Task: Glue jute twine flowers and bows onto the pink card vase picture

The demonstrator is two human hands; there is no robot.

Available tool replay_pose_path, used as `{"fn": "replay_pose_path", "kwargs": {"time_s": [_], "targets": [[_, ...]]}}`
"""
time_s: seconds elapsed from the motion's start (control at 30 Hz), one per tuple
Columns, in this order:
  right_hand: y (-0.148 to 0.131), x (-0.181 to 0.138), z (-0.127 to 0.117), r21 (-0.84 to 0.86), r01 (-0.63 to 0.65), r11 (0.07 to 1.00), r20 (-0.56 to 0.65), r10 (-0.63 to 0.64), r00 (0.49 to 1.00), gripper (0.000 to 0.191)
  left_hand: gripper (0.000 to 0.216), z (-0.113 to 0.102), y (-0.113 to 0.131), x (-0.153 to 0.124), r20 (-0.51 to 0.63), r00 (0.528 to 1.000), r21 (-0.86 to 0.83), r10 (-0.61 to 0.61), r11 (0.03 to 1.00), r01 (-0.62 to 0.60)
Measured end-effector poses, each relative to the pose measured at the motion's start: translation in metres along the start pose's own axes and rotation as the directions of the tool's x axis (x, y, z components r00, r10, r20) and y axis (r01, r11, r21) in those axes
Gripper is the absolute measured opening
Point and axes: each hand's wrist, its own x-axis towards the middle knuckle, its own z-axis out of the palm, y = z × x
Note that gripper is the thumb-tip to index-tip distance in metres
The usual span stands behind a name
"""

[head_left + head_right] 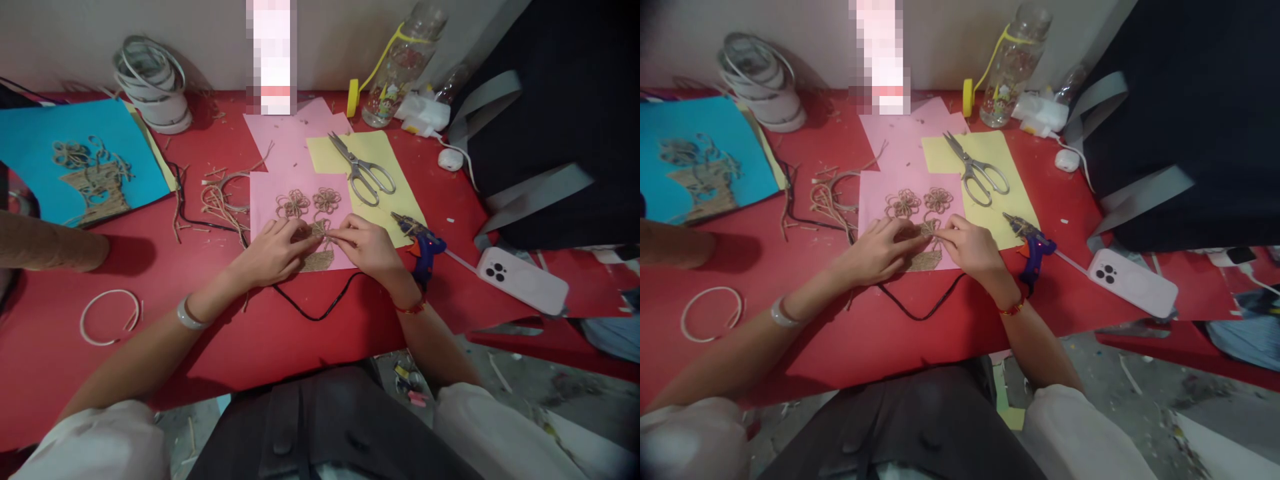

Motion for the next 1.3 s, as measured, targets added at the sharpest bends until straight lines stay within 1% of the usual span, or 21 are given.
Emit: {"fn": "replay_pose_path", "kwargs": {"time_s": [0.13,0.33,0.43,0.6,0.7,0.83,0.97,1.03,1.3], "targets": [[0.0,-0.001,-0.001,0.011,-0.019,1.0,-0.026,0.019,0.999,0.022,0.049,0.0,0.0,0.0,0.011,1.0,-0.016,-0.015,1.0,0.015],[-0.002,0.0,-0.003,-0.002,-0.02,1.0,0.032,0.02,0.999,0.023,0.051,-0.001,0.001,0.0,0.009,1.0,-0.024,-0.019,1.0,0.019],[-0.001,0.0,-0.003,0.003,-0.026,1.0,0.011,0.026,1.0,0.023,0.05,-0.001,0.001,0.001,0.01,1.0,-0.035,-0.021,0.999,0.022],[-0.001,0.0,-0.003,0.007,0.011,1.0,0.026,-0.011,1.0,0.023,0.051,-0.002,0.001,0.0,0.017,1.0,-0.028,-0.015,0.999,0.016],[-0.002,-0.001,-0.003,0.025,0.004,1.0,0.007,-0.004,1.0,0.024,0.051,-0.001,0.001,0.0,0.01,1.0,-0.031,-0.014,0.999,0.014],[-0.002,-0.001,-0.003,0.02,0.0,1.0,0.044,-0.001,0.999,0.023,0.05,0.001,0.0,0.0,-0.009,1.0,-0.025,-0.007,1.0,0.007],[-0.003,-0.001,-0.002,0.026,-0.011,1.0,-0.01,0.011,1.0,0.025,0.05,0.001,0.0,-0.001,-0.015,1.0,-0.018,0.002,1.0,-0.002],[-0.005,-0.001,0.0,0.01,-0.022,1.0,-0.018,0.023,1.0,0.027,0.048,0.001,0.0,0.0,-0.013,1.0,-0.015,0.007,1.0,-0.007],[-0.013,0.006,0.005,-0.142,-0.035,0.989,0.102,0.05,0.994,0.031,0.04,-0.001,0.003,0.0,-0.03,1.0,-0.013,0.007,1.0,-0.007]]}}
